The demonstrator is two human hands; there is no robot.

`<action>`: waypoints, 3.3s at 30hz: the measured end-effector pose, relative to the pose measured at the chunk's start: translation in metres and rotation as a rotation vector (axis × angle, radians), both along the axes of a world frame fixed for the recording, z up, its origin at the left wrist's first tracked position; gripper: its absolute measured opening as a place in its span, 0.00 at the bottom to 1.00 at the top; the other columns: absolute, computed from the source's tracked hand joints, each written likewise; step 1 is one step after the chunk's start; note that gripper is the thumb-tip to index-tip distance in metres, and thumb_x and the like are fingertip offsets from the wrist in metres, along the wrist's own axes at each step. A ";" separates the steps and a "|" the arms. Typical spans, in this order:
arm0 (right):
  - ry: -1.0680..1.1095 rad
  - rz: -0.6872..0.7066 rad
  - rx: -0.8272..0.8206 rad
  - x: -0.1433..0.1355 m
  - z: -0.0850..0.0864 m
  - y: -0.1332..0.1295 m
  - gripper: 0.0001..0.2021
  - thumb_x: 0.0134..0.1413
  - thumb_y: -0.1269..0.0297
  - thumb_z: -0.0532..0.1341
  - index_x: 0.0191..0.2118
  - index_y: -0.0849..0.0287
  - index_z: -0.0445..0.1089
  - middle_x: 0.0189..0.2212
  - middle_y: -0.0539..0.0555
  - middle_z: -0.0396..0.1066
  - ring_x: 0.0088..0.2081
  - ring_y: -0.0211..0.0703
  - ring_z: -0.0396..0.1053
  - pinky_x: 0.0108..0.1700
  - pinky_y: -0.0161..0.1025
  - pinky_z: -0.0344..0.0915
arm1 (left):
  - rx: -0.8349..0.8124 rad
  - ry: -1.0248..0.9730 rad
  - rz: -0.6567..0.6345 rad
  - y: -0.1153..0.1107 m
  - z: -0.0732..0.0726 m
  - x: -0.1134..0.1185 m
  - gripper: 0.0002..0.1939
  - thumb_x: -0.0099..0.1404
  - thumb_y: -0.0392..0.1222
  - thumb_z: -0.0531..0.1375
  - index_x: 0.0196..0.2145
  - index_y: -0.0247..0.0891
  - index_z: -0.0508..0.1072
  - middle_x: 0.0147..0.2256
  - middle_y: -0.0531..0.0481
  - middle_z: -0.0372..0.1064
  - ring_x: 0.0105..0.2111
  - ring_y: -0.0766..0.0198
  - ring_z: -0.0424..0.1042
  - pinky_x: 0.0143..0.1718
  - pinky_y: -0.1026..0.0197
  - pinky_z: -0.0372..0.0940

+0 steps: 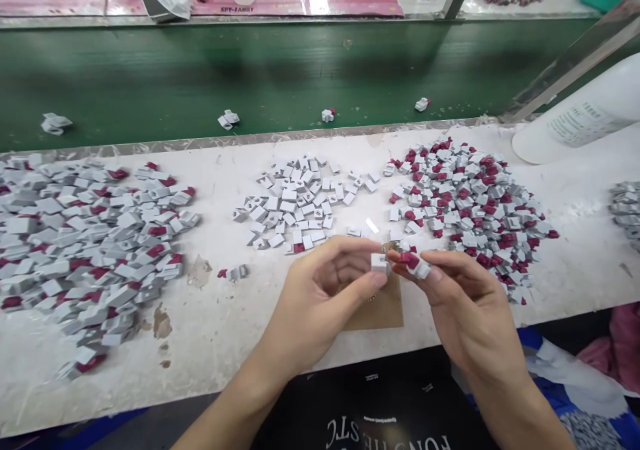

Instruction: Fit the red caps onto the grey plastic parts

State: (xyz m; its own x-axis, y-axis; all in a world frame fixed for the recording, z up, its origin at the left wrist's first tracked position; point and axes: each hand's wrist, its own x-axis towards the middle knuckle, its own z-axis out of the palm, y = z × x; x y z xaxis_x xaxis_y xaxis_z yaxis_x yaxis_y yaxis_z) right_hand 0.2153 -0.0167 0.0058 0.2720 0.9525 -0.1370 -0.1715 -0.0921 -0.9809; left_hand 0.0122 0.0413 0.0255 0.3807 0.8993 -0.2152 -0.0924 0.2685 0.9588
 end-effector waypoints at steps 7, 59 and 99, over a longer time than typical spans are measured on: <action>0.203 0.002 0.021 -0.005 0.006 0.017 0.04 0.68 0.58 0.77 0.46 0.43 0.89 0.43 0.47 0.90 0.46 0.41 0.88 0.55 0.38 0.84 | -0.030 -0.162 -0.007 0.013 0.001 0.018 0.07 0.72 0.39 0.75 0.47 0.40 0.86 0.43 0.48 0.88 0.44 0.60 0.87 0.45 0.65 0.82; -0.307 0.131 -0.264 0.047 0.007 0.066 0.17 0.54 0.52 0.83 0.49 0.48 0.91 0.40 0.59 0.90 0.41 0.57 0.89 0.39 0.45 0.88 | 0.652 0.823 -0.177 0.240 -0.020 -0.034 0.21 0.57 0.27 0.67 0.48 0.41 0.83 0.56 0.39 0.74 0.63 0.32 0.65 0.70 0.27 0.55; -0.272 0.143 0.019 -0.002 -0.023 -0.024 0.12 0.66 0.68 0.73 0.47 0.39 0.90 0.40 0.52 0.88 0.41 0.50 0.85 0.38 0.42 0.84 | 0.193 0.303 0.110 0.029 -0.017 -0.032 0.05 0.74 0.45 0.72 0.44 0.44 0.85 0.38 0.49 0.83 0.34 0.60 0.81 0.39 0.58 0.79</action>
